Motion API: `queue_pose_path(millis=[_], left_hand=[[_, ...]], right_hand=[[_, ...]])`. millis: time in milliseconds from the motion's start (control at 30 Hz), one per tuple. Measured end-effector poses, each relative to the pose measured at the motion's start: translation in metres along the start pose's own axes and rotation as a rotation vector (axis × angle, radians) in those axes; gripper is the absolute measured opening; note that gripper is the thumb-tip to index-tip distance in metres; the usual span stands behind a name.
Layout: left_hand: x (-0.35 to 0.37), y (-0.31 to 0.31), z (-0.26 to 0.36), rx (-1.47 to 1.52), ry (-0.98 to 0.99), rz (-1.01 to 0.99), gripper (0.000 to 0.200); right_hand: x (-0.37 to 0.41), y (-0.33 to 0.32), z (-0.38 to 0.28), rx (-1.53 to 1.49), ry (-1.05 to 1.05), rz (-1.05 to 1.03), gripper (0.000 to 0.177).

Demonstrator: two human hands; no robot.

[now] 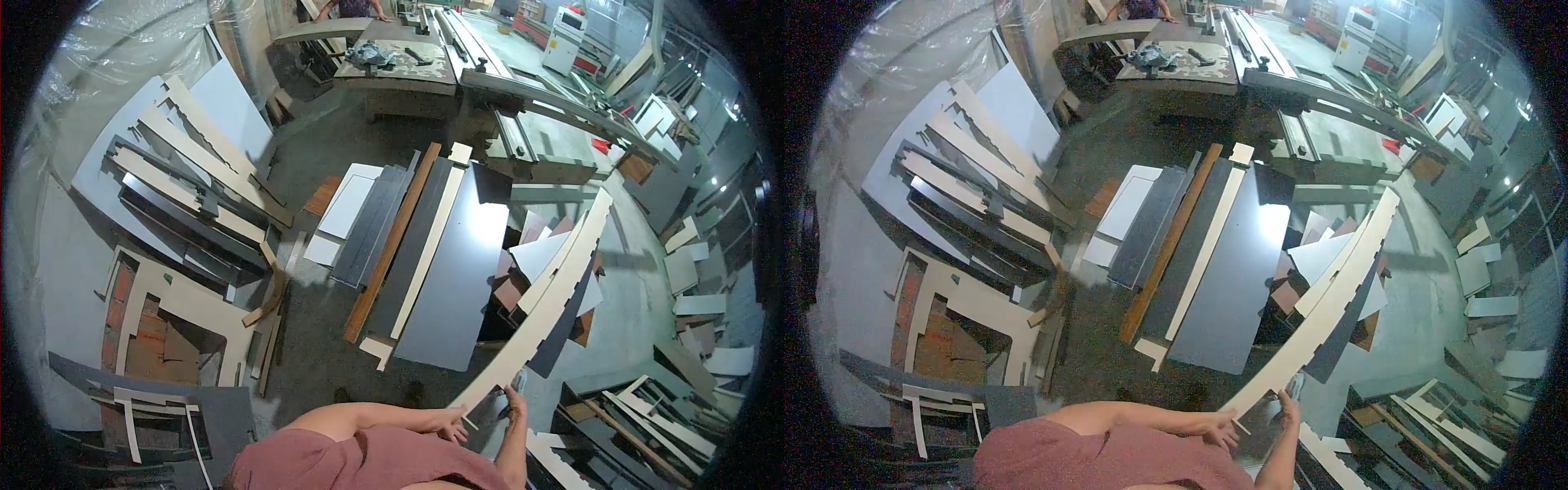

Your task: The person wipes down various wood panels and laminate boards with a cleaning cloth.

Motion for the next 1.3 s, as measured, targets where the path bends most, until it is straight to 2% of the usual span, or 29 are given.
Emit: queue_pose_path(millis=[33,67,133,167,200,267,400,433,467,533,567,600,667,700,733,767,800,833,867,900,933,967,1000,1067,1100,1133,1300], left_hand=[[0.032,0.04,-0.014,-0.039,-0.001,0.093,0.088],[0.036,0.036,-0.012,-0.033,0.003,0.097,0.088],[0.044,0.032,-0.008,-0.151,0.089,-0.202,0.079],[0.071,0.042,-0.011,-0.065,0.163,-0.179,0.07],[0.084,0.036,-0.008,-0.06,0.164,-0.171,0.07],[0.108,0.012,0.004,0.191,0.347,-0.101,0.064],[0.172,-0.046,0.011,0.361,0.645,0.068,0.055],[0.184,-0.063,0.01,0.409,0.714,0.101,0.053],[0.196,-0.083,0.01,0.456,0.783,0.134,0.05],[0.218,-0.108,0.001,0.553,0.853,0.112,0.05],[0.229,-0.114,-0.005,0.572,0.875,0.108,0.049],[0.239,-0.12,-0.011,0.591,0.898,0.102,0.049],[0.252,-0.131,-0.022,0.602,0.907,0.096,0.049],[0.258,-0.138,-0.028,0.617,0.916,0.093,0.049],[0.263,-0.146,-0.033,0.628,0.902,0.099,0.049],[0.268,-0.153,-0.035,0.605,0.902,0.038,0.049],[0.268,-0.164,-0.037,0.586,0.893,-0.022,0.051],[0.265,-0.192,-0.034,0.441,0.856,-0.263,0.051],[0.276,-0.185,-0.041,0.609,0.846,-0.147,0.048],[0.282,-0.191,-0.041,0.583,0.812,-0.139,0.046],[0.288,-0.194,-0.041,0.545,0.889,-0.02,0.043],[0.296,-0.193,-0.04,0.591,0.886,0.109,0.041],[0.299,-0.201,-0.037,0.6,0.862,0.149,0.039],[0.301,-0.211,-0.032,0.595,0.839,0.219,0.038],[0.298,-0.219,-0.031,0.597,0.819,0.225,0.038],[0.294,-0.225,-0.029,0.584,0.801,0.261,0.039],[0.272,-0.223,-0.015,0.458,0.683,0.41,0.044]], right_hand=[[-0.005,-0.006,0.003,-0.035,-0.043,-0.015,0.036],[-0.015,-0.01,0.009,-0.071,-0.085,-0.031,0.035],[-0.021,-0.017,0.007,-0.044,-0.095,-0.035,0.034],[-0.023,-0.021,0.007,-0.017,-0.109,-0.031,0.033],[-0.025,-0.024,0.008,-0.022,-0.104,-0.037,0.033],[-0.02,-0.024,0.005,-0.039,-0.017,-0.072,0.045],[-0.008,-0.021,-0.006,-0.081,0.016,-0.117,0.048],[-0.014,-0.021,-0.001,-0.057,-0.094,-0.063,0.043],[-0.008,-0.019,-0.005,-0.06,-0.094,-0.064,0.043],[0.008,-0.02,-0.016,-0.024,-0.059,0.013,0.043],[-0.006,-0.026,-0.001,-0.068,-0.093,-0.087,0.044],[-0.028,-0.038,0.019,-0.069,-0.095,-0.085,0.044],[-0.037,-0.044,0.034,-0.1,-0.103,-0.004,0.045],[-0.026,-0.046,0.028,-0.08,-0.212,0.038,0.048],[-0.015,-0.046,0.024,-0.173,-0.237,0.118,0.049],[0.001,-0.052,0.027,-0.258,-0.246,0.206,0.05],[0.055,-0.041,0.0,-0.21,-0.168,0.31,0.052],[0.054,-0.047,0.011,-0.276,-0.188,0.305,0.049],[0.048,-0.066,0.041,-0.334,-0.198,0.309,0.046],[0.023,-0.097,0.096,-0.413,-0.143,0.302,0.046],[0.039,-0.1,0.139,-0.396,-0.107,0.338,0.046],[0.052,-0.102,0.164,-0.29,-0.179,0.431,0.048],[0.064,-0.102,0.174,-0.189,-0.261,0.516,0.05],[0.129,-0.058,0.199,-0.145,-0.141,0.53,0.052],[0.165,-0.037,0.213,-0.125,0.09,0.546,0.055],[0.144,-0.053,0.314,-0.103,0.045,0.427,0.054],[0.257,0.012,0.3,0.078,0.049,0.351,0.054]])
Point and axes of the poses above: each hand's wrist, its own x-axis away from the middle knuckle, its own y-axis out of the palm, z = x × y, the point moved 3 cm from there along -x, towards the middle knuckle, and after that the axes turned 9 degrees about -y, right-handed, at the moved point
